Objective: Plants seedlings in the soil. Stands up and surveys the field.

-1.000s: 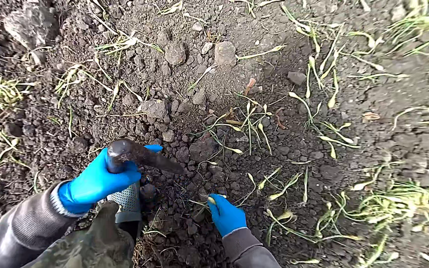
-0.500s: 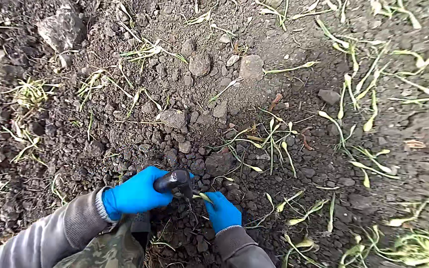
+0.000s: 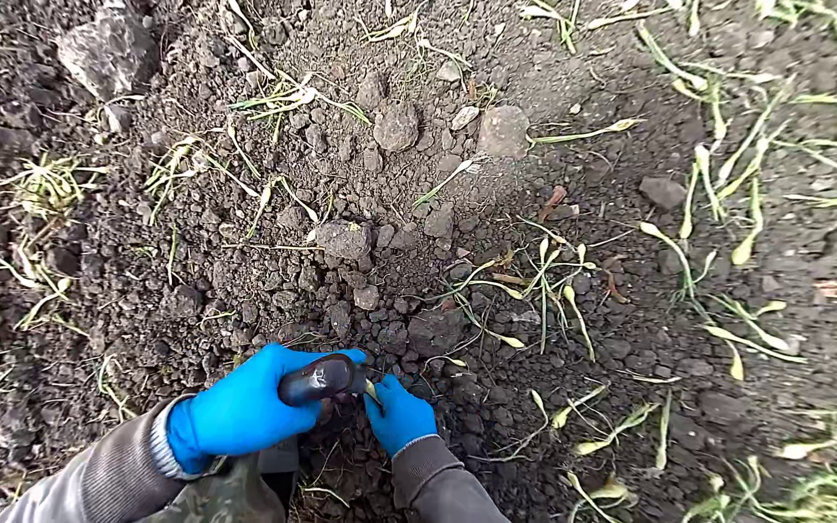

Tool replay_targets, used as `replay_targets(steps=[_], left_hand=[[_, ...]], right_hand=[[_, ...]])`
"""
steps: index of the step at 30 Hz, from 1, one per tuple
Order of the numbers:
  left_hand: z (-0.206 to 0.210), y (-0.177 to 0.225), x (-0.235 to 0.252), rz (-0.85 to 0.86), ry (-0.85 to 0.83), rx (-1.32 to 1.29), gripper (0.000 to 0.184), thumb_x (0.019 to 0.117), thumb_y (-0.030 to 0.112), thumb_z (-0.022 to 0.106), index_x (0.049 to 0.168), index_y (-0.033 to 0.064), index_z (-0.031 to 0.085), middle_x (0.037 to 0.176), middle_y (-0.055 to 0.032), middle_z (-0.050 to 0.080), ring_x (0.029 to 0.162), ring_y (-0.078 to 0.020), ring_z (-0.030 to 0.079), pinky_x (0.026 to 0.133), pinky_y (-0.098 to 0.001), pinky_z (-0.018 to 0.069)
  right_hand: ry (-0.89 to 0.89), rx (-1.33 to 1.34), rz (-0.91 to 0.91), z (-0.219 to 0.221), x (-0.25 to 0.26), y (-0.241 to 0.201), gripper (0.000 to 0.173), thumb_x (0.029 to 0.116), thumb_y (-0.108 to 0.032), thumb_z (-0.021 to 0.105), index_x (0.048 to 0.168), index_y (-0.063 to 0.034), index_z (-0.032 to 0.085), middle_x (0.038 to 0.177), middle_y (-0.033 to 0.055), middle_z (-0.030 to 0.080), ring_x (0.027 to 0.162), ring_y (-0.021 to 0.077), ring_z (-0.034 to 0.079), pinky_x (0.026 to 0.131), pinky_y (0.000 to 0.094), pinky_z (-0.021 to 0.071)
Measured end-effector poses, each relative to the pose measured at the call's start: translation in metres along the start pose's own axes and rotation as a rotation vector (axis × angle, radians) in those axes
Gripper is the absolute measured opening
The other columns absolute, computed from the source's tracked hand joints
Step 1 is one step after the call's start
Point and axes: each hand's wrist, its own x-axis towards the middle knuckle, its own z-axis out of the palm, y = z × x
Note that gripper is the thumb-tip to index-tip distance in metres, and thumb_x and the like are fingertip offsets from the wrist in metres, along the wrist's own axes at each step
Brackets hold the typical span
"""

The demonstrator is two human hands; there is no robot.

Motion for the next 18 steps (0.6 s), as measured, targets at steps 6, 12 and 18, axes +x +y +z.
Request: replay_targets(steps=[6,12,18], left_hand=[[-0.012,-0.033,0.005,0.017,0.064,0.219,0.068,0.0794,0.015,0.069,0.144,0.0344,0.061,0.104,0.0135,0.075,0.083,0.0048,0.067,0.075,-0.0227,0.0583],[-0.057,0.005,0.004,0.195,0.149,-0.303,0.026,0.0820,0.009,0.067,0.105,0.0190,0.072,0.065,0.0034,0.058,0.045,-0.0046,0.047,0.042,-0.0202,0.0429],[-0.029,0.019,0.059,-0.128,-0.193,0.341,0.057,0.0843,0.018,0.071,0.138,0.0367,0.066,0.088,0.0038,0.072,0.073,-0.0073,0.064,0.066,-0.0349,0.0541]], right_hand=[[0.149,-0.202,0.141,-0.052,-0.003,0.041,0.050,0.1030,-0.016,0.049,0.152,-0.0252,0.052,0.135,0.0155,0.065,0.106,0.0380,0.071,0.085,0.0582,0.0568],[-0.132,-0.434,0.020,-0.082,0.013,0.046,0.042,0.1039,-0.006,0.046,0.143,-0.0144,0.058,0.137,0.0181,0.063,0.112,0.0423,0.068,0.090,0.0617,0.0553],[-0.032,-0.346,0.046,-0.088,0.000,0.044,0.041,0.1055,-0.011,0.043,0.145,-0.0121,0.056,0.143,0.0172,0.061,0.111,0.0421,0.069,0.089,0.0618,0.0553]])
